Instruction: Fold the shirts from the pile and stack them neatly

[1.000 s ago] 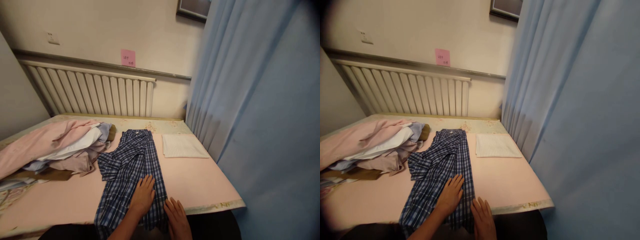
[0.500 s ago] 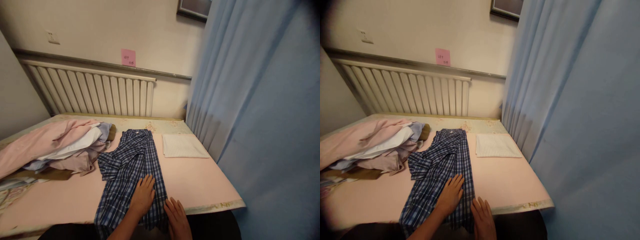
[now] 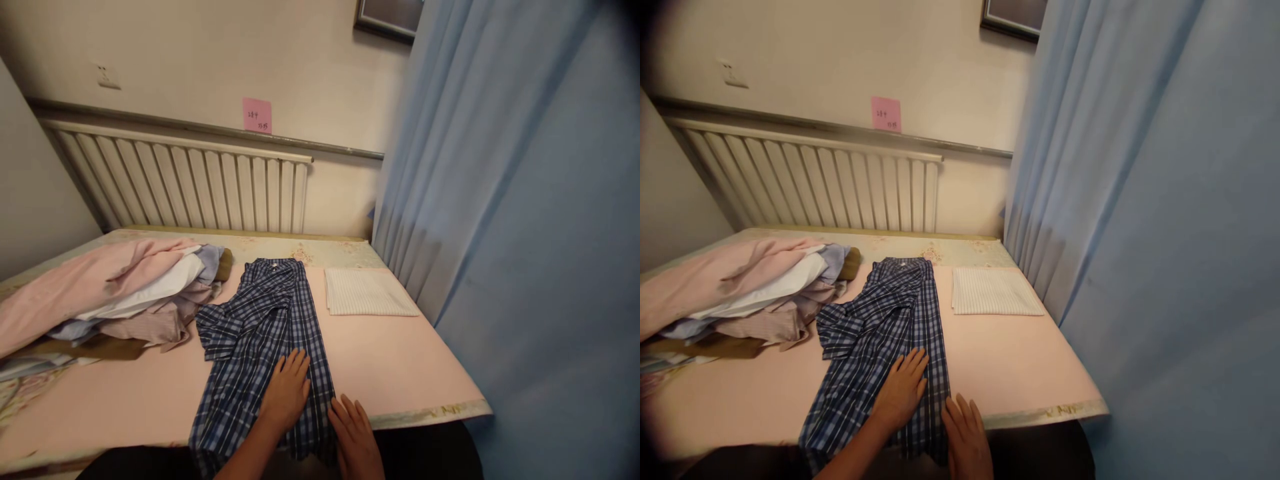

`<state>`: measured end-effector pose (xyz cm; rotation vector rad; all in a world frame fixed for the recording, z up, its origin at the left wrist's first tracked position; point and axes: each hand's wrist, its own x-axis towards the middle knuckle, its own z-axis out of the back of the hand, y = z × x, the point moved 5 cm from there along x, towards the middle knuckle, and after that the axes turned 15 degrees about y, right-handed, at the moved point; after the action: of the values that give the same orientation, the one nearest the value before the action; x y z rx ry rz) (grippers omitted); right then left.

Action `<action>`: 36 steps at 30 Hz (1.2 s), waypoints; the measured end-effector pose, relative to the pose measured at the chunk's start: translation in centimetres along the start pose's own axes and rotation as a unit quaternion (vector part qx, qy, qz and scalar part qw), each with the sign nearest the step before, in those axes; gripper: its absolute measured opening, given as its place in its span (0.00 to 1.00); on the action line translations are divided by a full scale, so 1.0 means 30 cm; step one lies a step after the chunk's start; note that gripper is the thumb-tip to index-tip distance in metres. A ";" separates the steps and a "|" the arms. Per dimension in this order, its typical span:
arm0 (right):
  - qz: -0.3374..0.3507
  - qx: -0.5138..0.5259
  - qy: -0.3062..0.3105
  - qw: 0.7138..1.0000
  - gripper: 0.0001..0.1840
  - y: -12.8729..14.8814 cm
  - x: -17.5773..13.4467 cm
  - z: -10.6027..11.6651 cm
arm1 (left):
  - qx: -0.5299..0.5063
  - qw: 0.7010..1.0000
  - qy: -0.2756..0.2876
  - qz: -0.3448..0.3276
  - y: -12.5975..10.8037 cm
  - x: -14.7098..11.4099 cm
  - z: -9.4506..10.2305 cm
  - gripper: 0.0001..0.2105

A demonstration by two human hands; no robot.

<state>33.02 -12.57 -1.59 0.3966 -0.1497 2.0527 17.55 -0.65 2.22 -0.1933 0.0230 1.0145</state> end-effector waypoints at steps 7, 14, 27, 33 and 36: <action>-0.001 -0.001 0.014 1.000 0.43 0.002 0.003 0.008 | -0.005 1.000 -0.014 -0.003 0.003 -0.002 -0.004 0.24; -0.002 0.034 0.020 0.999 0.42 -0.009 0.003 -0.012 | -0.004 1.000 -0.010 -0.004 0.003 -0.003 -0.005 0.25; -0.027 0.118 -0.023 0.992 0.27 -0.014 0.178 0.030 | 0.001 1.000 0.002 -0.005 0.002 -0.009 0.008 0.25; -0.021 0.125 0.068 0.990 0.26 -0.063 0.429 -0.044 | 0.010 1.000 0.005 -0.008 0.008 -0.002 -0.005 0.26; -0.061 0.099 0.082 0.990 0.22 -0.111 0.523 -0.076 | 0.010 1.000 0.004 -0.004 0.009 0.003 -0.010 0.26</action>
<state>28.38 2.67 1.41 0.3475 0.1762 1.9760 17.38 -0.49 1.87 -0.1797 0.0385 1.0044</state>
